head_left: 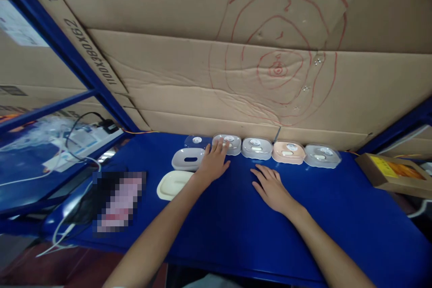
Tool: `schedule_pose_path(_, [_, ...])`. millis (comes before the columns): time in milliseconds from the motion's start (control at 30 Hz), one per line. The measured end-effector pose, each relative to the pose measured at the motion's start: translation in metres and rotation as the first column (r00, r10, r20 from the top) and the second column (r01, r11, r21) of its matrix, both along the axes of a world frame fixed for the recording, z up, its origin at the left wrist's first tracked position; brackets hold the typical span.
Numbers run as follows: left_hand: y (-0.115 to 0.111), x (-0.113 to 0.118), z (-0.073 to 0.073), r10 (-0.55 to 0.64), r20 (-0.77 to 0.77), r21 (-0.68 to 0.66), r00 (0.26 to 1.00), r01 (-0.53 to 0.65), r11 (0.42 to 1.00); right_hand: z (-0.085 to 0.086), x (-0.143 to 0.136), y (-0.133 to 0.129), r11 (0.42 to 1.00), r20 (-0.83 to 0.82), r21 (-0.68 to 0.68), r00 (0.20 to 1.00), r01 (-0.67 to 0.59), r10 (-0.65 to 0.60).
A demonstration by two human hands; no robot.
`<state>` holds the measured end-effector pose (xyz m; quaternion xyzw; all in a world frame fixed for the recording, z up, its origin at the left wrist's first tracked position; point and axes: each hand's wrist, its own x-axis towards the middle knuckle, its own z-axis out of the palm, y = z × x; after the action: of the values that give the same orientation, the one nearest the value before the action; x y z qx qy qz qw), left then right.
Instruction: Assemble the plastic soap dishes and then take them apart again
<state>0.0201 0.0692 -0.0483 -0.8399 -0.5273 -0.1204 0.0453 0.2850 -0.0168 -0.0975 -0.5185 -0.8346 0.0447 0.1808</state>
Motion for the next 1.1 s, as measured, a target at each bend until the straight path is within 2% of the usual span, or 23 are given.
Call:
schedule_pose_path(100, [-0.012, 0.001, 0.005, 0.004, 0.018, 0.008, 1.000, -0.004, 1.000, 0.005, -0.002, -0.001, 1.000, -0.022, 0.008, 1.000, -0.010, 0.010])
schedule_pose_path(200, [-0.044, -0.007, 0.012, -0.049, 0.022, -0.006, 0.999, 0.049, 0.999, 0.013, -0.007, -0.006, 0.999, -0.071, 0.013, 0.997, -0.043, 0.044])
schedule_pose_path(267, [-0.066, -0.013, 0.016, -0.129, 0.020, -0.034, 0.991, 0.129, 0.991, 0.017, -0.013, -0.011, 0.996, -0.101, 0.020, 0.991, -0.089, 0.090])
schedule_pose_path(367, [-0.088, -0.017, 0.017, -0.283, 0.094, -0.151, 0.954, 0.295, 0.943, 0.021, -0.022, -0.020, 0.976, -0.131, 0.016, 0.967, -0.219, 0.219])
schedule_pose_path(467, [-0.093, -0.016, 0.014, -0.300, 0.223, -0.268, 0.928, 0.354, 0.896, 0.020, -0.026, -0.026, 0.959, -0.155, -0.024, 0.949, -0.282, 0.276])
schedule_pose_path(567, [-0.088, -0.013, 0.016, -0.246, 0.299, -0.343, 0.922, 0.345, 0.873, 0.015, -0.023, -0.023, 0.965, -0.160, -0.088, 0.959, -0.248, 0.232])
schedule_pose_path(667, [-0.085, -0.014, 0.023, -0.235, 0.373, -0.354, 0.897, 0.372, 0.858, 0.008, -0.020, -0.018, 0.969, -0.176, -0.157, 0.971, -0.192, 0.164])
schedule_pose_path(767, [-0.079, -0.024, 0.030, -0.226, 0.427, -0.332, 0.875, 0.385, 0.861, 0.001, -0.019, -0.014, 0.971, -0.228, -0.175, 0.966, -0.164, 0.122])
schedule_pose_path(833, [-0.068, -0.035, 0.035, -0.220, 0.403, -0.312, 0.888, 0.359, 0.879, -0.002, -0.020, -0.013, 0.972, -0.261, -0.170, 0.959, -0.160, 0.112])
schedule_pose_path(967, [-0.022, -0.055, 0.041, -0.223, 0.242, -0.225, 0.944, 0.278, 0.934, -0.001, -0.020, -0.015, 0.970, -0.274, -0.151, 0.951, -0.189, 0.143])
schedule_pose_path(1100, [0.034, -0.054, 0.037, -0.261, 0.136, -0.282, 0.956, 0.290, 0.914, 0.004, -0.020, -0.018, 0.970, -0.228, -0.131, 0.959, -0.204, 0.171])
